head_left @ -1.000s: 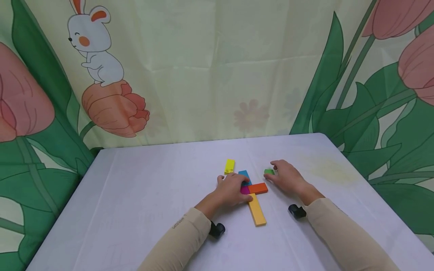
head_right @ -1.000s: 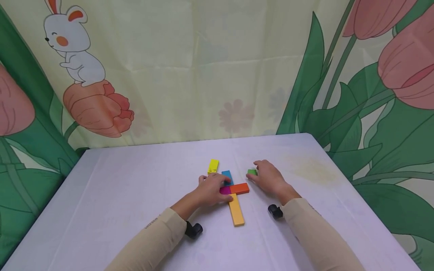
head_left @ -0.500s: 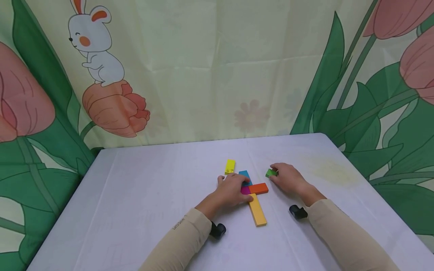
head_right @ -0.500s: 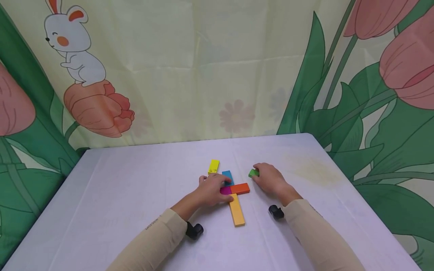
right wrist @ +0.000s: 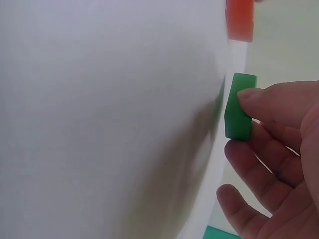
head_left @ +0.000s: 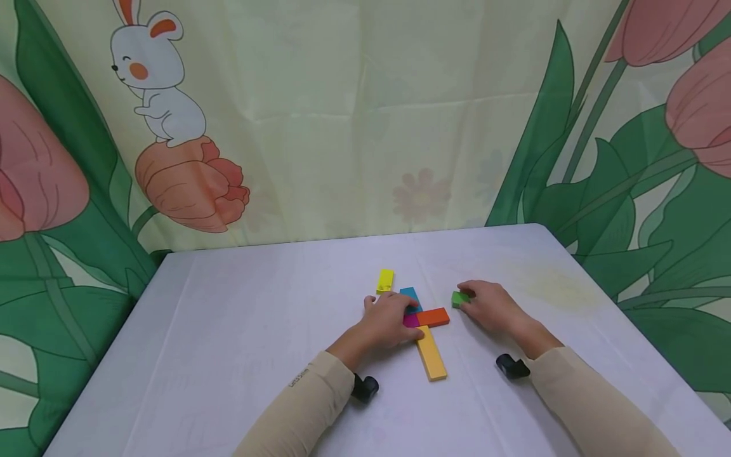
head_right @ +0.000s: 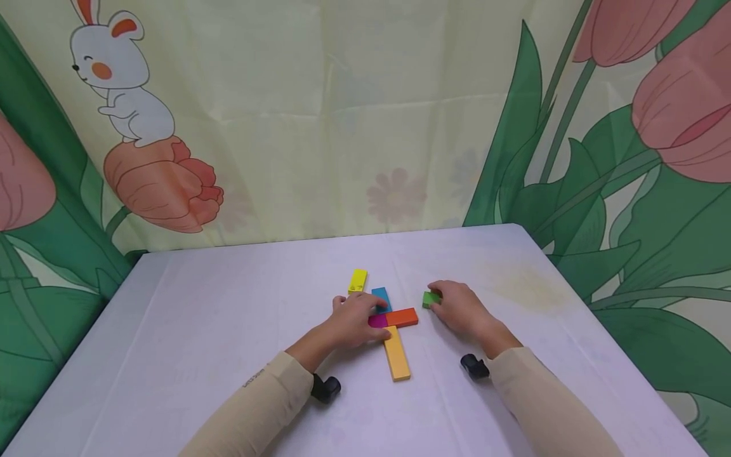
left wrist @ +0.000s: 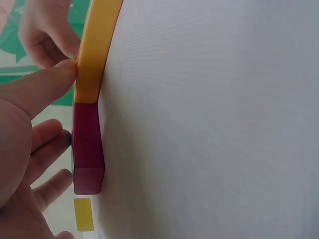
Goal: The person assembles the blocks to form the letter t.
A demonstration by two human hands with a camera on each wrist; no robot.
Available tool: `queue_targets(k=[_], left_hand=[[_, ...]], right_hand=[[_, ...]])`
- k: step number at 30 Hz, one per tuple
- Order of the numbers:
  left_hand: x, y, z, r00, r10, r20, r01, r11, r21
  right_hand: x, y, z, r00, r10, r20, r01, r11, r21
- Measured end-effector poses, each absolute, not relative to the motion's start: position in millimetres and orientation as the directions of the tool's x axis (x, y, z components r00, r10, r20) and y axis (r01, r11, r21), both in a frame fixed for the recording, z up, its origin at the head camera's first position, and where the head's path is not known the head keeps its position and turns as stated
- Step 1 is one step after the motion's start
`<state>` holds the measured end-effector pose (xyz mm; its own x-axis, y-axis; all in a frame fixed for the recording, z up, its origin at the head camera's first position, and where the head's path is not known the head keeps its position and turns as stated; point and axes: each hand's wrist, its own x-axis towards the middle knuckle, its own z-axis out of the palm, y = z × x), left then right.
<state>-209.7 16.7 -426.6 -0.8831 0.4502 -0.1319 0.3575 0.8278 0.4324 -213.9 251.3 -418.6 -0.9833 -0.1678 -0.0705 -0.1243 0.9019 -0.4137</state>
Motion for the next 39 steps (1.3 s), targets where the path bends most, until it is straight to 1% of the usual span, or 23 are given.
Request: queue_targets(k=[6, 14, 22, 39], left_hand=[[-209, 17, -426, -0.883, 0.450, -0.132, 0.358, 0.830, 0.428], [-210, 16, -427, -0.883, 0.447, -0.140, 0.350, 0.829, 0.436], [-210, 16, -425, -0.878, 0.457, -0.142, 0.358, 0.826, 0.436], [-209, 16, -424, -0.880, 0.454, -0.141, 0.358, 0.827, 0.433]], right_hand=[[-201, 253, -415, -0.981, -0.188, -0.047, -0.145, 0.872, -0.467], [-186, 252, -413, -0.976, -0.216, 0.004, -0.191, 0.857, -0.480], [-171, 247, -409, -0.968, -0.247, 0.039, -0.231, 0.824, -0.517], [-140, 233, -409, -0.955, -0.296, -0.008, -0.243, 0.800, -0.549]])
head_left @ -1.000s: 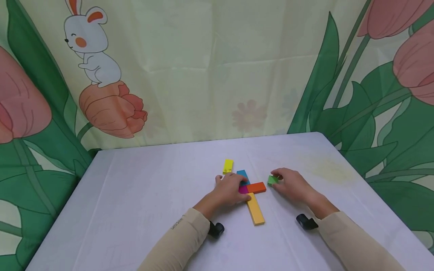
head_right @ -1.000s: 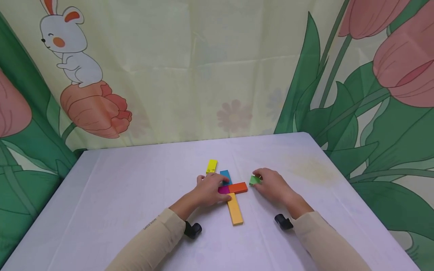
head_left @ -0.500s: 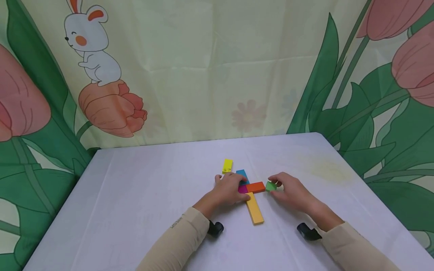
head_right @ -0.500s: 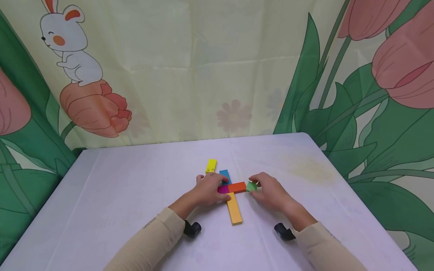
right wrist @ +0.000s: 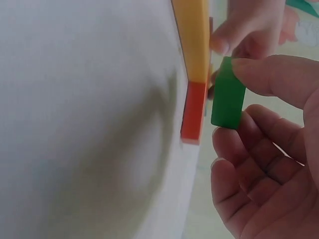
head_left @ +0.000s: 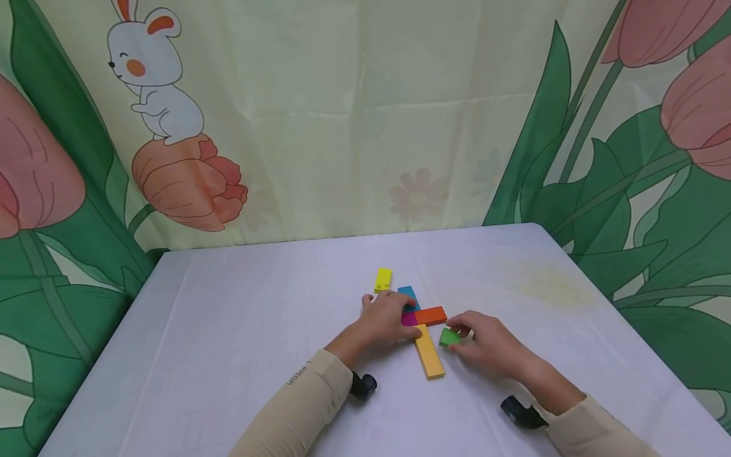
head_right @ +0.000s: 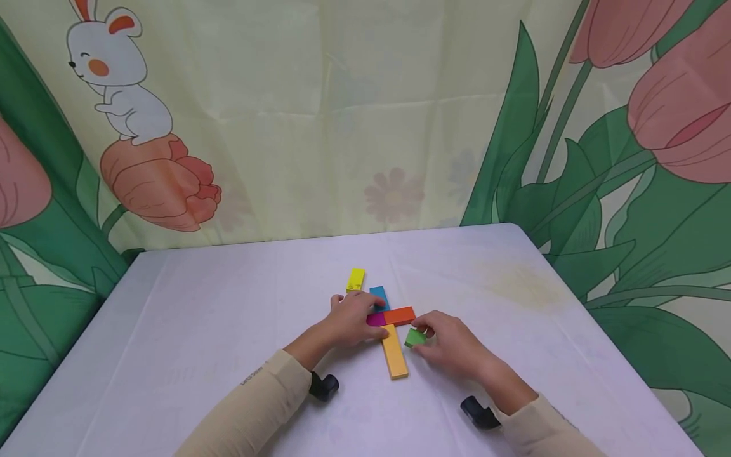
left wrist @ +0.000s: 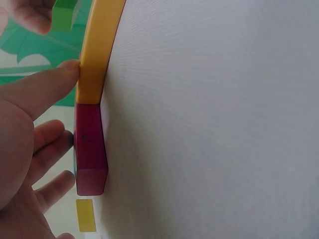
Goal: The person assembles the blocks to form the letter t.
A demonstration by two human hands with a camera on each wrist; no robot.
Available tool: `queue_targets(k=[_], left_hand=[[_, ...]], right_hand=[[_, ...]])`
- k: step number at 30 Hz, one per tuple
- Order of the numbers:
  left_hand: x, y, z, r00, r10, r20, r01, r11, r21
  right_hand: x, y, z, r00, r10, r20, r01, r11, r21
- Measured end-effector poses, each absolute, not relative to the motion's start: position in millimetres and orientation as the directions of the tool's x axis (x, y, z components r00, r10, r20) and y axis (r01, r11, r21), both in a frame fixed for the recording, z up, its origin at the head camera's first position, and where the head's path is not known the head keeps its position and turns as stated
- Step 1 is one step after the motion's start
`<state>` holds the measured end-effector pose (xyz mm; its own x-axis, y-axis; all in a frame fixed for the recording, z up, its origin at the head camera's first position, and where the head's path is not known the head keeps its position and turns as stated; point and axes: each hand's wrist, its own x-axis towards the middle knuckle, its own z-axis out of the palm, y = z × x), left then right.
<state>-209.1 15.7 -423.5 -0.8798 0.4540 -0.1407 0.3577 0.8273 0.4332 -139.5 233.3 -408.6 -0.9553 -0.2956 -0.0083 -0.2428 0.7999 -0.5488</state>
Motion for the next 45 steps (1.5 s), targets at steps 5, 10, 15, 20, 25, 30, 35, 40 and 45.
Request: queue_targets(k=[5, 10, 15, 20, 25, 30, 35, 40, 45], left_hand=[[-208, 15, -423, -0.880, 0.455, -0.139, 0.358, 0.826, 0.435], [-209, 15, -424, -0.878, 0.458, -0.138, 0.361, 0.824, 0.436], [-210, 15, -424, -0.877, 0.461, -0.136, 0.365, 0.823, 0.435], [-209, 16, -424, -0.877, 0.461, -0.136, 0.367, 0.825, 0.429], [-210, 16, -424, -0.878, 0.459, -0.135, 0.366, 0.826, 0.428], [-210, 16, -426, -0.880, 0.455, -0.134, 0.364, 0.829, 0.424], [-210, 17, -426, -0.879, 0.459, -0.131, 0.368, 0.826, 0.428], [-210, 16, -425, -0.880, 0.455, -0.132, 0.362, 0.825, 0.434], [-210, 16, -425, -0.881, 0.455, -0.132, 0.362, 0.827, 0.430]], right_hand=[[-131, 229, -408, -0.947, -0.320, -0.025, -0.251, 0.786, -0.564], [-125, 226, -410, -0.939, -0.343, -0.039, -0.257, 0.772, -0.582], [-121, 225, -413, -0.930, -0.366, -0.032, -0.278, 0.759, -0.589], [-116, 223, -413, -0.933, -0.354, -0.070, -0.245, 0.765, -0.595], [-113, 220, -413, -0.936, -0.334, -0.111, -0.202, 0.768, -0.608], [-109, 220, -413, -0.932, -0.336, -0.137, -0.186, 0.767, -0.614], [-105, 221, -410, -0.920, -0.366, -0.144, -0.207, 0.762, -0.613], [-103, 223, -410, -0.901, -0.407, -0.149, -0.234, 0.745, -0.625], [-100, 222, -410, -0.895, -0.412, -0.170, -0.220, 0.740, -0.636]])
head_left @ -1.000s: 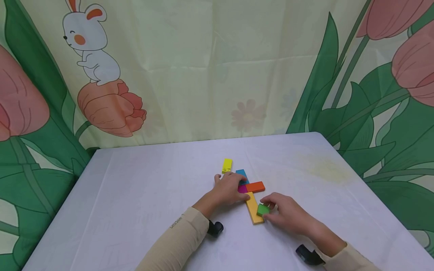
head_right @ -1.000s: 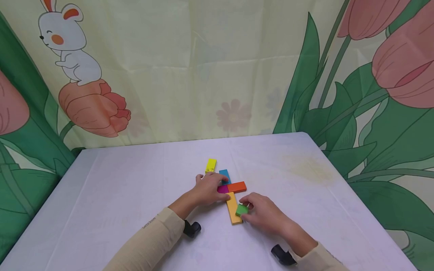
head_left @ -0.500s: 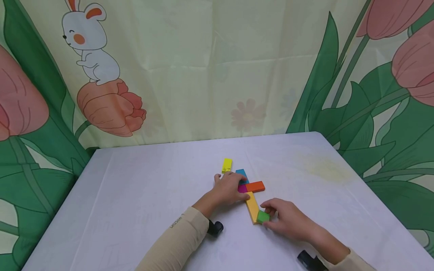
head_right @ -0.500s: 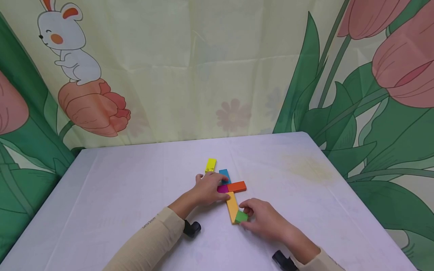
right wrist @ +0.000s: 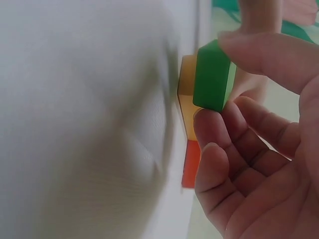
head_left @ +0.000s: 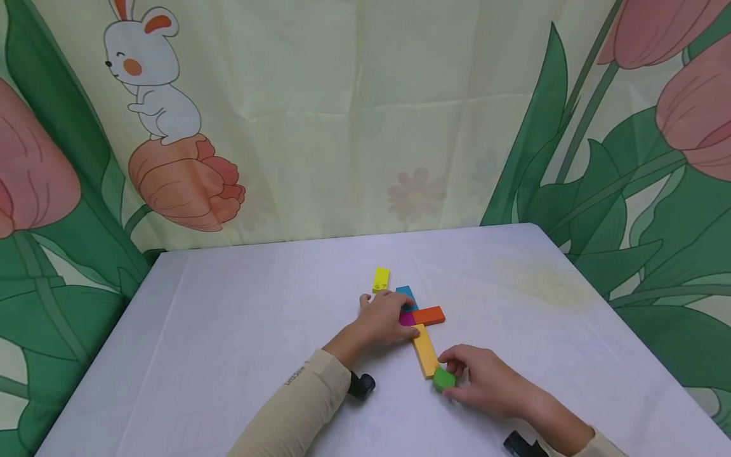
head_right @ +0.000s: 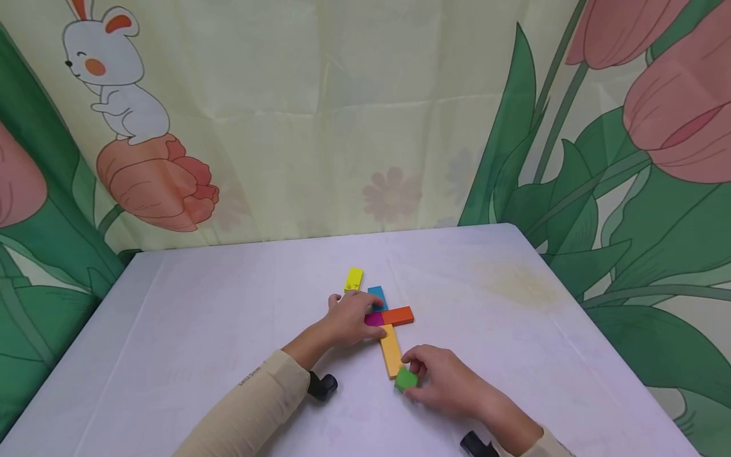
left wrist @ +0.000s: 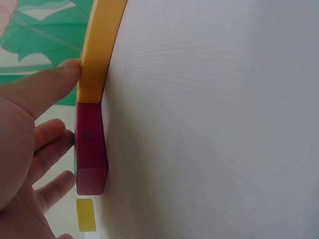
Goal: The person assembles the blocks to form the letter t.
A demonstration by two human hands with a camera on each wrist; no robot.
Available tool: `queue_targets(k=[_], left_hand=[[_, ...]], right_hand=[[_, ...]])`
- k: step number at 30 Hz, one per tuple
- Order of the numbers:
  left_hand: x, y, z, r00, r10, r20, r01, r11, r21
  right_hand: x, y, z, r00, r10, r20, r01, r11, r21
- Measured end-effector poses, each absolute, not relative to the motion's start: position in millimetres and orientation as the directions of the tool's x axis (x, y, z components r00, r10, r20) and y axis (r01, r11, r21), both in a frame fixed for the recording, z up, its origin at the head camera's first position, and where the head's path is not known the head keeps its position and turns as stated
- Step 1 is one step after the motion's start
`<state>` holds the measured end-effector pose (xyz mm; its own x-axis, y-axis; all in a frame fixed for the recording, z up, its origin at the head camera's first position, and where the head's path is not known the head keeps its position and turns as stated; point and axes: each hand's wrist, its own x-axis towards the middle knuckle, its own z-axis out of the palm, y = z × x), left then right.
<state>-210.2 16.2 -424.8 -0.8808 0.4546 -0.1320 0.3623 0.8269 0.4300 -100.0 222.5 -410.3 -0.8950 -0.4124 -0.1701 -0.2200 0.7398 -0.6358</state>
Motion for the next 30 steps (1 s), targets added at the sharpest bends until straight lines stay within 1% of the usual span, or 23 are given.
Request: queue_targets(k=[17, 30], left_hand=[[-209.8, 15.5, -425.7, -0.880, 0.453, -0.140, 0.358, 0.828, 0.432], [-210.2, 15.5, -425.4, -0.880, 0.453, -0.142, 0.357, 0.828, 0.432]], right_hand=[[-97.0, 222.7, -415.3, -0.879, -0.419, -0.228, -0.164, 0.714, -0.680], [-94.5, 221.7, -416.5, -0.880, -0.428, -0.206, -0.194, 0.719, -0.667]])
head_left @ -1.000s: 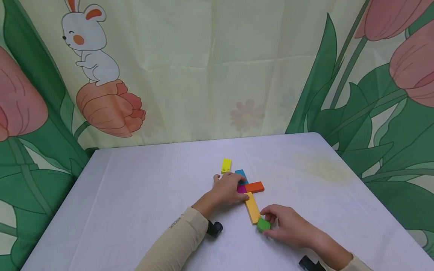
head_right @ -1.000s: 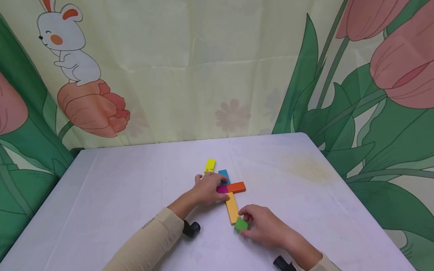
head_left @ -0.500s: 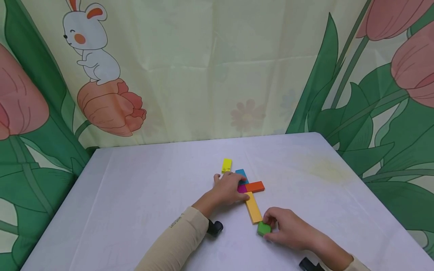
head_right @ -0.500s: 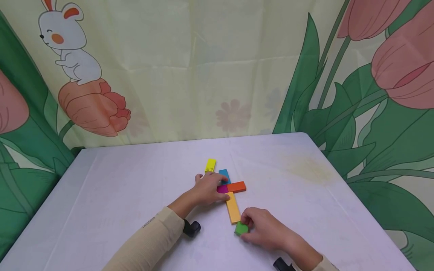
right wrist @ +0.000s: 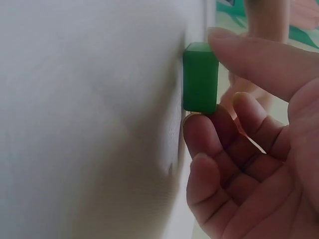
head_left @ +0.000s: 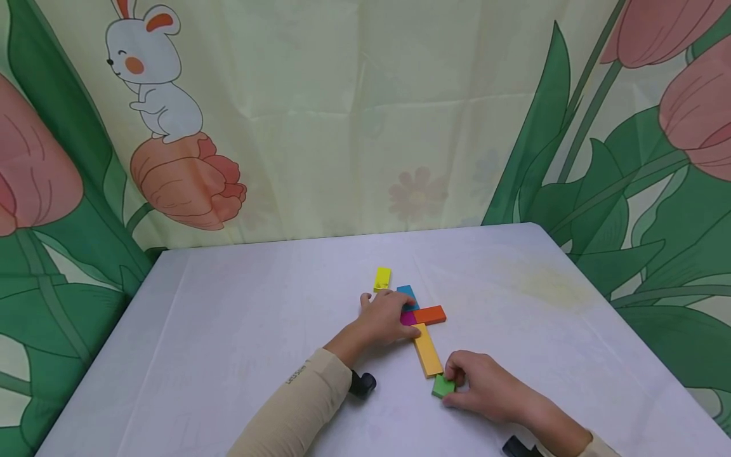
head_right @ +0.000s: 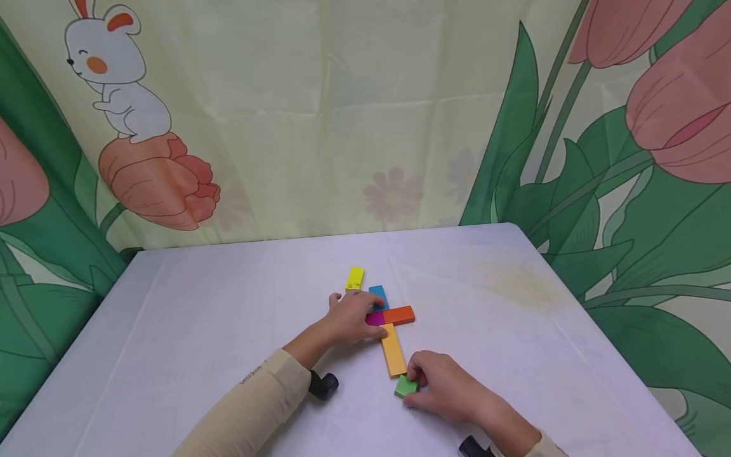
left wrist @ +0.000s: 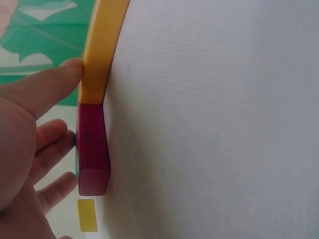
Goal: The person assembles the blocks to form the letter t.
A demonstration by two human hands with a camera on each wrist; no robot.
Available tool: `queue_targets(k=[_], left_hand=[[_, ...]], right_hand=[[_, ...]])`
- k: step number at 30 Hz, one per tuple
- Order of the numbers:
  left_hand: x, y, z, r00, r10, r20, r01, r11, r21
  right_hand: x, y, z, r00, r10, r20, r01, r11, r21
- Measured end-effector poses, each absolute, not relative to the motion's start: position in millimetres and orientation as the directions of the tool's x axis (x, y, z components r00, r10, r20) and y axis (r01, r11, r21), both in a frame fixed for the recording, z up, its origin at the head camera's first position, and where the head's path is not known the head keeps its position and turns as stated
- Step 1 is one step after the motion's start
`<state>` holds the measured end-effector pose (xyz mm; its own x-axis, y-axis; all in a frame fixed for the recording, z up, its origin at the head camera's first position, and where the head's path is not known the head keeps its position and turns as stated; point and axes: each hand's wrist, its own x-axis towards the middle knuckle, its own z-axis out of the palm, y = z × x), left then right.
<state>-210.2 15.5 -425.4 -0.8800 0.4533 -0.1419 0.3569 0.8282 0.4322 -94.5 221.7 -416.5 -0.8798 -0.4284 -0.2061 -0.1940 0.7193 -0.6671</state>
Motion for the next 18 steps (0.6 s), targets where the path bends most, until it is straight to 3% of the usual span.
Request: queue_targets(k=[18], left_hand=[[-208.8, 15.7, -424.7, -0.883, 0.447, -0.140, 0.348, 0.826, 0.444]], right_hand=[[-95.4, 225.3, -414.6, -0.868, -0.429, -0.250, -0.200, 0.763, -0.614]])
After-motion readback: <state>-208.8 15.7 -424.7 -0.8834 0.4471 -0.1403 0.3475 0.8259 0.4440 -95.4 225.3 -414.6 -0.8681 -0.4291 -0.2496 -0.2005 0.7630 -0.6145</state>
